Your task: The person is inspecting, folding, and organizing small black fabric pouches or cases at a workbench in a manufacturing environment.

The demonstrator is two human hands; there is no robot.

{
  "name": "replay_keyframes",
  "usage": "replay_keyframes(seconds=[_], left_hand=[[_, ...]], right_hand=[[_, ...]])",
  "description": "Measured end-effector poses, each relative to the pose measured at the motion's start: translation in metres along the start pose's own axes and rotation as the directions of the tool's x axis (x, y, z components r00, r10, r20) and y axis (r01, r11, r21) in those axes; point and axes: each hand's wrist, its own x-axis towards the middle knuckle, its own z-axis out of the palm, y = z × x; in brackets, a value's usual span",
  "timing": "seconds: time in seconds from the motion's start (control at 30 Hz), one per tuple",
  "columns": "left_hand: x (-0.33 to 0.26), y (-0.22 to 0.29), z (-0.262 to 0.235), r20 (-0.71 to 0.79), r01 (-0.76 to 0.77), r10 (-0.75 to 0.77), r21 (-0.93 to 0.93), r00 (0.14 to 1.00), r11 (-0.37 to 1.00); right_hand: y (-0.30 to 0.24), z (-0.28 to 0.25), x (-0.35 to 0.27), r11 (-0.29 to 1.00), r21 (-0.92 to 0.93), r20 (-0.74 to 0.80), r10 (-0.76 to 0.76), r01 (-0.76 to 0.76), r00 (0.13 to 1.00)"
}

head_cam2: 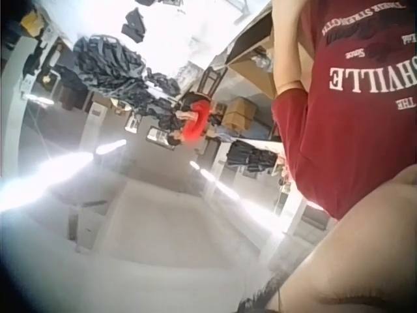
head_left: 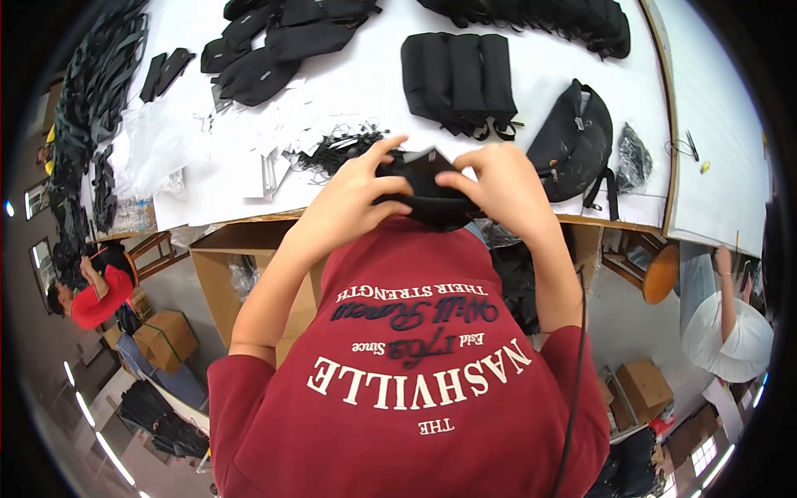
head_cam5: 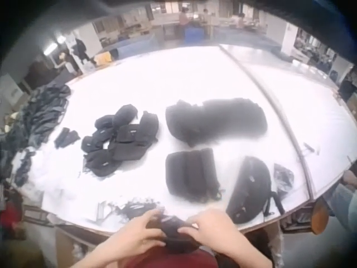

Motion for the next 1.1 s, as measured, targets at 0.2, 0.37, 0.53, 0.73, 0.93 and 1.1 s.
replay_keyframes(seconds=[0.2, 0.37, 0.53, 0.73, 0.93, 1.1], left_hand=[[0.009, -0.019, 0.009, 0.187, -0.095, 0.090, 0.017, 0.978, 0.995], [0.024, -0.053, 0.017, 0.225, 0.031, 0.018, -0.216, 0.974, 0.976], [0.059, -0.150, 0.046, -0.371, 0.288, -0.391, -0.305, 0.842, 0.908], [0.061, -0.207, 0.053, -0.518, 0.399, -0.184, 0.340, 0.835, 0.852], [0.077, -0.154, 0.029, -0.583, 0.310, -0.322, -0.125, 0.746, 0.943], [0.059, -0.043, 0.009, -0.391, -0.122, 0.113, 0.001, 0.914, 0.993]], right_hand=[[0.015, 0.020, 0.011, 0.990, 0.141, 0.274, -0.053, 0.015, 0.960], [0.045, 0.022, 0.008, 0.891, 0.416, 0.408, -0.005, -0.181, 0.913], [0.039, 0.015, 0.002, 0.896, 0.380, 0.435, 0.047, -0.230, 0.899], [0.039, 0.005, -0.007, 0.975, 0.169, 0.360, 0.077, -0.146, 0.930], [0.037, 0.011, -0.017, 0.991, 0.038, 0.062, -0.129, 0.127, 0.990], [0.031, 0.009, -0.008, 0.970, -0.156, 0.019, -0.188, 0.189, 0.982]])
